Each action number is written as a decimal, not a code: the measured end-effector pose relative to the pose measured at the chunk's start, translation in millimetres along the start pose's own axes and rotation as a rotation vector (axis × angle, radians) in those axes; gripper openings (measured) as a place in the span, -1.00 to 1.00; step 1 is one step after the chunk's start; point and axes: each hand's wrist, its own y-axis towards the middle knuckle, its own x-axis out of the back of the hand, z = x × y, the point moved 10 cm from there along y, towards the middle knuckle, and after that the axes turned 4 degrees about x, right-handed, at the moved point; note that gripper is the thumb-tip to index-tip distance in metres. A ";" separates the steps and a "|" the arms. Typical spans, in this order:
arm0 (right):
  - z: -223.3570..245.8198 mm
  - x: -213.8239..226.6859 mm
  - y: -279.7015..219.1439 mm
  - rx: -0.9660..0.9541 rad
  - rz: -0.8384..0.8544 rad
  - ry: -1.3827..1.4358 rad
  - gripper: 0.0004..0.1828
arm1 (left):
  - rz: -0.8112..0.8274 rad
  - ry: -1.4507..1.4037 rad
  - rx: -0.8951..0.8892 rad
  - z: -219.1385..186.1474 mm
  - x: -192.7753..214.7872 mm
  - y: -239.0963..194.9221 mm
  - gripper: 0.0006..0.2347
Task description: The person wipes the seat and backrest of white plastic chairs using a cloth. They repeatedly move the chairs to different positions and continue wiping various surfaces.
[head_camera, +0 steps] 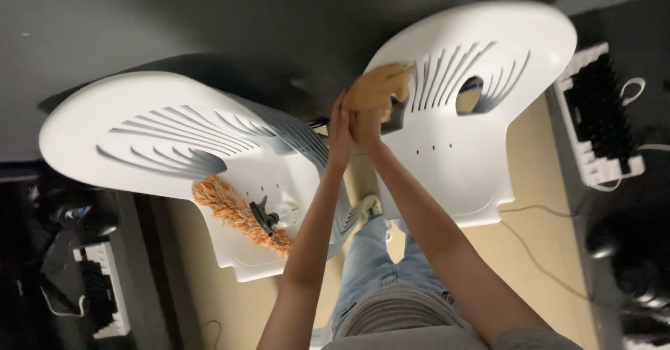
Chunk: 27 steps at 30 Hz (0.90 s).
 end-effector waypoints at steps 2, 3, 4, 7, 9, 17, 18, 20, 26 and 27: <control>-8.9 -11.5 -25.8 0.006 0.033 0.012 -0.62 | -0.031 0.060 0.078 61.1 16.8 -12.7 -0.50; -10.9 -20.3 -41.0 0.025 0.079 0.028 -0.61 | -0.078 0.119 0.149 94.5 29.3 -22.4 -0.51; -35.8 -33.2 -58.5 0.008 0.073 0.027 -0.61 | -0.066 0.123 0.161 99.6 29.7 -31.1 -0.51; -100.2 -64.4 -107.4 -0.013 0.116 0.027 -0.49 | -0.038 0.230 0.183 127.7 29.3 -50.3 -0.51; -142.2 -88.6 -140.4 -0.161 0.317 -0.001 -0.42 | 0.067 0.381 0.296 174.1 26.4 -60.1 -0.48; -188.7 -84.8 -240.7 -0.273 0.845 -0.435 -0.21 | 0.477 0.724 0.508 368.7 18.0 -126.3 -0.48; -193.4 -76.9 -247.9 -0.328 0.914 -0.514 -0.13 | 0.514 0.729 0.524 371.3 11.9 -131.5 -0.46; -217.5 -64.4 -246.8 -0.323 0.848 -0.533 -0.12 | 0.511 0.624 0.523 338.6 -13.7 -131.0 -0.42; -318.4 6.7 -216.2 -0.443 0.574 -0.669 -0.10 | 0.591 0.621 0.136 282.0 -82.6 -133.2 -0.46; -334.8 27.4 -208.1 -0.518 0.552 -0.705 -0.05 | 0.625 0.696 0.004 259.9 -94.8 -134.1 -0.48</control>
